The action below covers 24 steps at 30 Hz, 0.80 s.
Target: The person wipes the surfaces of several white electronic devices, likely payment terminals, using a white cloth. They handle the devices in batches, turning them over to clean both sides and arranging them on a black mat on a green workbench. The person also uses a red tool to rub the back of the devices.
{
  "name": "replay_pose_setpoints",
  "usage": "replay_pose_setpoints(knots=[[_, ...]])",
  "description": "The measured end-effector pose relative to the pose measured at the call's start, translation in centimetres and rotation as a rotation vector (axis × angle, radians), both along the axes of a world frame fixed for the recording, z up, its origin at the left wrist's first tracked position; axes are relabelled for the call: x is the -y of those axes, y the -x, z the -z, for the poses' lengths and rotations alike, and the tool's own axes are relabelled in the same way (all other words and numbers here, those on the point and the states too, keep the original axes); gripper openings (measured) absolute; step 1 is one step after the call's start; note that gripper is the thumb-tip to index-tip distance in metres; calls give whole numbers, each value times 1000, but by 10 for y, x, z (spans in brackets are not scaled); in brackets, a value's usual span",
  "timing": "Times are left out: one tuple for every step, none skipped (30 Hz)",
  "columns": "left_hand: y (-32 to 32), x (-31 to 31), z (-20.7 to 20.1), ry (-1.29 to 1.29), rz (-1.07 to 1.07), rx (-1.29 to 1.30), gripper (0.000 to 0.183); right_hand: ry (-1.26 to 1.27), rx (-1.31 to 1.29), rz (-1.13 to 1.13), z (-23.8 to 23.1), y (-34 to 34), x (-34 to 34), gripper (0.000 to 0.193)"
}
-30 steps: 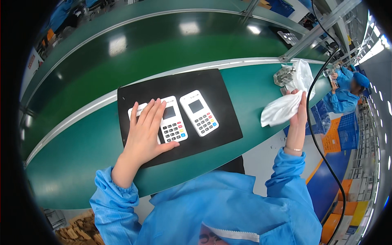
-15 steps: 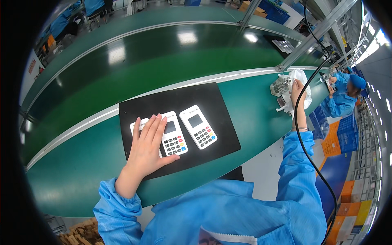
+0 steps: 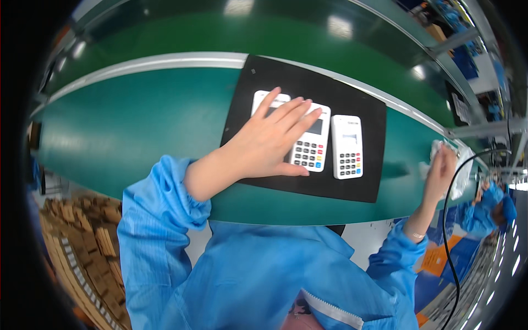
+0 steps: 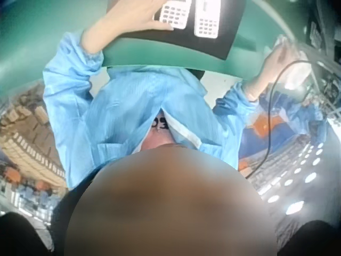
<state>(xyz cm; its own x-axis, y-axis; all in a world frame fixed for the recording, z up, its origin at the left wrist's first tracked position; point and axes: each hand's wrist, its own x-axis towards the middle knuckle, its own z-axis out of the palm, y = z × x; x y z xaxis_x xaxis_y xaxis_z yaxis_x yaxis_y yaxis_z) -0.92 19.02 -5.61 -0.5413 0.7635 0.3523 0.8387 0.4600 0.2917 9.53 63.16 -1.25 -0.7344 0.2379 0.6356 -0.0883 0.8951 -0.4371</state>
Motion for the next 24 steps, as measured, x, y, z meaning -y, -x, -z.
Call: replay_pose_setpoints(knots=[[1, 0, 5, -27, 4, -7, 110, 10, 63, -117, 2, 2, 43, 22], [1, 0, 6, -41, 8, -1, 111, 21, 126, -223, 1, 1, 87, 23], [1, 0, 7, -53, 5, -1, 111, 109, 232, -332, -1, 0, 126, 28], [0, 0, 7, -60, 2, -4, 111, 79, 341, -430, 4, 2, 147, 29], [1, 0, 7, -69, 4, -8, 112, -19, 349, -533, 1, 9, 169, 29], [1, 0, 8, -67, -2, 2, 112, -90, 338, -582, 2, 15, 183, 26], [1, 1, 8, -65, 4, 15, 112, -110, 360, -598, 2, 18, 189, 26], [2, 0, 8, -71, 1, 27, 112, -141, 385, -621, 1, 23, 192, 25], [2, 0, 8, -77, -2, 39, 113, -171, 409, -645, 0, 28, 194, 24], [2, -1, 8, -78, 4, 47, 112, -199, 401, -670, 1, 32, 194, 24], [2, -1, 8, -81, 4, 54, 111, -190, 407, -679, 2, 36, 194, 24], [2, -3, 8, -84, 4, 60, 110, -182, 412, -687, 3, 37, 193, 24], [2, -4, 7, -87, 4, 67, 110, -173, 419, -695, 4, 38, 191, 25], [2, -3, 6, -88, -3, 69, 108, -170, 404, -701, 7, 39, 190, 26], [0, -3, 7, -89, -17, 67, 107, -166, 413, -707, 8, 39, 190, 27], [-2, -3, 8, -89, -31, 65, 107, -161, 423, -714, 7, 39, 190, 27], [-2, -4, 9, -89, -31, 61, 106, -154, 431, -706, 8, 38, 189, 28], [-2, -3, 8, -82, -33, 53, 105, -157, 427, -728, 9, 37, 189, 29], [-2, -3, 8, -78, -36, 57, 106, -168, 420, -729, 9, 37, 190, 30], [-2, -4, 7, -72, -33, 58, 106, -179, 412, -724, 10, 36, 193, 30], [-2, -4, 6, -66, -28, 60, 106, -189, 404, -718, 10, 35, 196, 30], [-1, -4, 6, -61, -31, 69, 107, -189, 387, -715, 12, 34, 200, 30], [-1, -3, 5, -59, -37, 75, 107, -193, 367, -714, 13, 35, 205, 30], [0, -3, 5, -56, -42, 81, 108, -197, 347, -712, 14, 35, 207, 30]])
